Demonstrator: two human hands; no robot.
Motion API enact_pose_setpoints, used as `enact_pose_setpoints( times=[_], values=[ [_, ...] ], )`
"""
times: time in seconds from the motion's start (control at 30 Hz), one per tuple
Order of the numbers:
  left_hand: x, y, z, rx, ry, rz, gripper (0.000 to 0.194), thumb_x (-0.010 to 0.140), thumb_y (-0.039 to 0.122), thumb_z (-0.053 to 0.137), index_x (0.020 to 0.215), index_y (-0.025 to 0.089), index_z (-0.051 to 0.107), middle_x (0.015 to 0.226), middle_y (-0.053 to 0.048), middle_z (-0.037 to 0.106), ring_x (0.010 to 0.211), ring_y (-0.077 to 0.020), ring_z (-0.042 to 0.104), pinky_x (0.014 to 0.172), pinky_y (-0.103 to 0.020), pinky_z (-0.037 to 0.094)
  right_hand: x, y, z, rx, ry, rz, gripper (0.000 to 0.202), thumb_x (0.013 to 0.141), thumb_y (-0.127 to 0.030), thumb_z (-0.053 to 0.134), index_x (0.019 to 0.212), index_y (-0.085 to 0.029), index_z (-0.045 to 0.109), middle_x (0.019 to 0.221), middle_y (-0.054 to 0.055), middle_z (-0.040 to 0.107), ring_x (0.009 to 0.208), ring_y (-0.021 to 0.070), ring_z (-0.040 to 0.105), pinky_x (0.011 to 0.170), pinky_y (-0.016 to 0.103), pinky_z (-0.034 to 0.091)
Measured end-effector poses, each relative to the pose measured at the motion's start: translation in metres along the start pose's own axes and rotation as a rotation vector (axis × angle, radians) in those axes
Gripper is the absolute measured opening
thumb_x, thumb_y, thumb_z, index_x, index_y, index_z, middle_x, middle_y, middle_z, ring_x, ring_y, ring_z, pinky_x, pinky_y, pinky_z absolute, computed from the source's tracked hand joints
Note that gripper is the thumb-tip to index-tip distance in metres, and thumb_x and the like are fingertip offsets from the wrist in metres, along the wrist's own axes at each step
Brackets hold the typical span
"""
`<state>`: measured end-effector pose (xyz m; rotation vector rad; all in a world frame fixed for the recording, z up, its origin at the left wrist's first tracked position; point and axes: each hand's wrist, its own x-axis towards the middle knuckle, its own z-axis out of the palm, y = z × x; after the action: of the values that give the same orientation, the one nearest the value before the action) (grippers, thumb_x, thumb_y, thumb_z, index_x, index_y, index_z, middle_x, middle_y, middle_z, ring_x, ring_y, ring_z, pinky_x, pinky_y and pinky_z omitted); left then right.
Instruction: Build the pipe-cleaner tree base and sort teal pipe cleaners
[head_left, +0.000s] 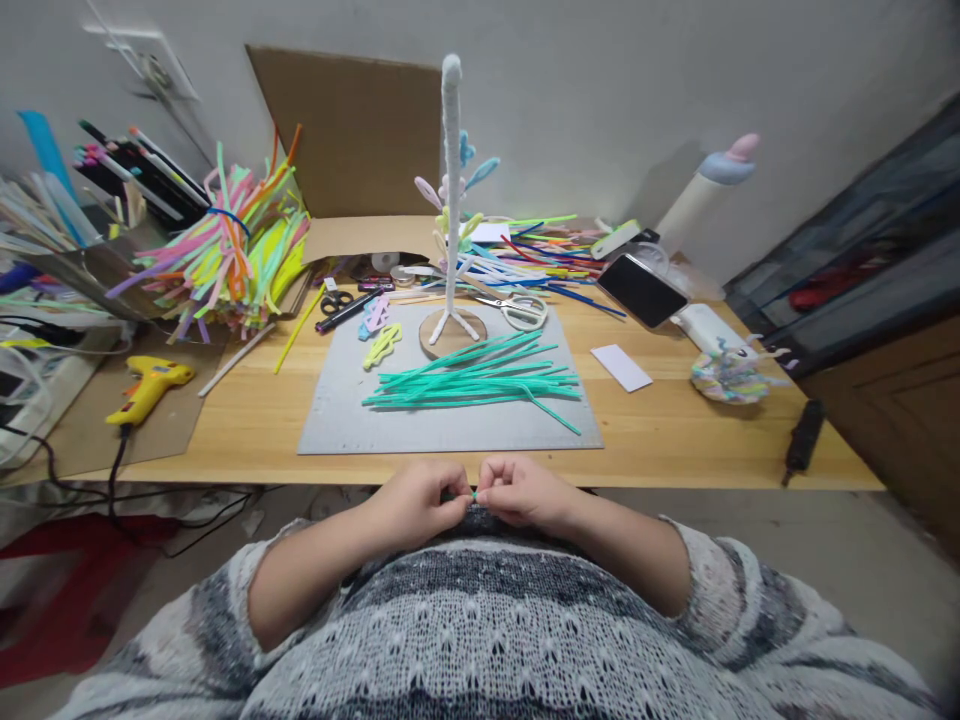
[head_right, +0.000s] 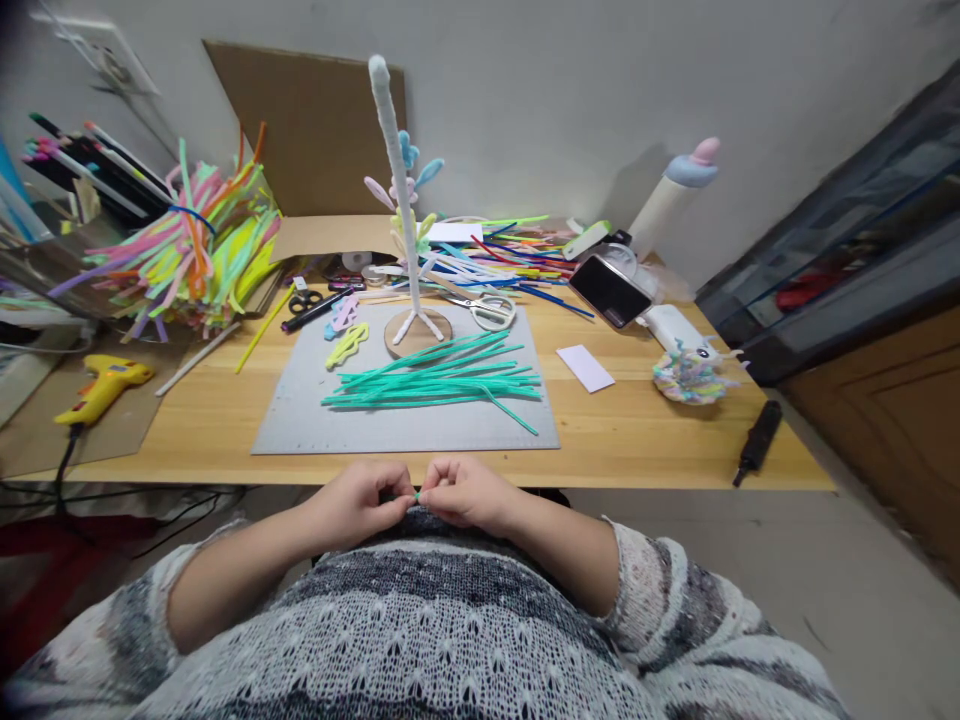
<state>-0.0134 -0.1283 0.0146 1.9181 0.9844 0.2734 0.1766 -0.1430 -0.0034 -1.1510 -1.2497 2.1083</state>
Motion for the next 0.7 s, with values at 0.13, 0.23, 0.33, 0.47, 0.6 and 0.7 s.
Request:
enact_pose_setpoints(
  times=[0.13,0.23,0.33,0.47,0.6,0.7],
  values=[
    [0.004,-0.003,-0.001,-0.441,-0.145,-0.234,0.016,0.07,0.031,0.058,0.069,0.016,0.052,0.049,0.007,0.042,0.043,-0.0065,0.034,0.043,-0.019,0.024,-0.007,-0.005,-0.002,-0.648,0.058,-0.435,0.014,0.074,-0.021,0.053,0.062,-0.018,0.047,0.053,-0.005,0.045,0.05,0.0067,0.037,0.048,0.02,0.028],
    [0.007,-0.008,0.0,-0.738,-0.328,-0.355,0.024,0.064,0.037,0.062,0.067,0.018,0.048,0.041,0.011,0.029,0.036,-0.0046,0.019,0.038,-0.02,0.013,-0.012,-0.009,-0.005,-1.011,-0.02,-0.697,0.019,0.077,-0.015,0.047,0.059,-0.019,0.043,0.056,-0.003,0.046,0.053,0.0084,0.036,0.051,0.023,0.027],
    [0.006,-0.01,0.001,-0.727,-0.289,-0.331,0.029,0.069,0.044,0.062,0.069,0.017,0.049,0.042,0.011,0.029,0.037,-0.0052,0.02,0.038,-0.02,0.014,-0.012,-0.01,-0.004,-0.93,0.044,-0.618,0.016,0.079,-0.018,0.049,0.063,-0.019,0.046,0.058,-0.002,0.049,0.054,0.0085,0.04,0.052,0.022,0.029],
    [-0.001,-0.008,0.003,-0.165,0.095,-0.034,0.021,0.081,0.036,0.054,0.076,0.016,0.057,0.062,0.0,0.056,0.057,-0.0108,0.047,0.053,-0.022,0.035,-0.007,-0.008,0.0,-0.269,0.128,-0.124,0.017,0.075,-0.031,0.056,0.069,-0.02,0.045,0.045,-0.009,0.041,0.038,0.0054,0.033,0.04,0.018,0.024],
    [-0.006,-0.007,0.004,0.304,0.152,0.238,0.025,0.09,0.029,0.04,0.082,0.016,0.061,0.074,-0.006,0.062,0.068,-0.0144,0.053,0.062,-0.026,0.039,-0.003,-0.011,0.001,0.21,-0.014,0.168,0.028,0.067,-0.035,0.065,0.069,-0.021,0.04,0.041,-0.013,0.038,0.029,0.0015,0.019,0.032,0.015,0.01],
    [-0.006,-0.007,0.003,0.335,0.144,0.256,0.027,0.091,0.027,0.039,0.079,0.016,0.06,0.069,-0.005,0.06,0.063,-0.0133,0.051,0.058,-0.025,0.037,-0.003,-0.012,-0.001,0.273,-0.052,0.187,0.032,0.063,-0.034,0.07,0.068,-0.02,0.041,0.041,-0.012,0.039,0.03,0.0008,0.02,0.031,0.014,0.01]
  ],
)
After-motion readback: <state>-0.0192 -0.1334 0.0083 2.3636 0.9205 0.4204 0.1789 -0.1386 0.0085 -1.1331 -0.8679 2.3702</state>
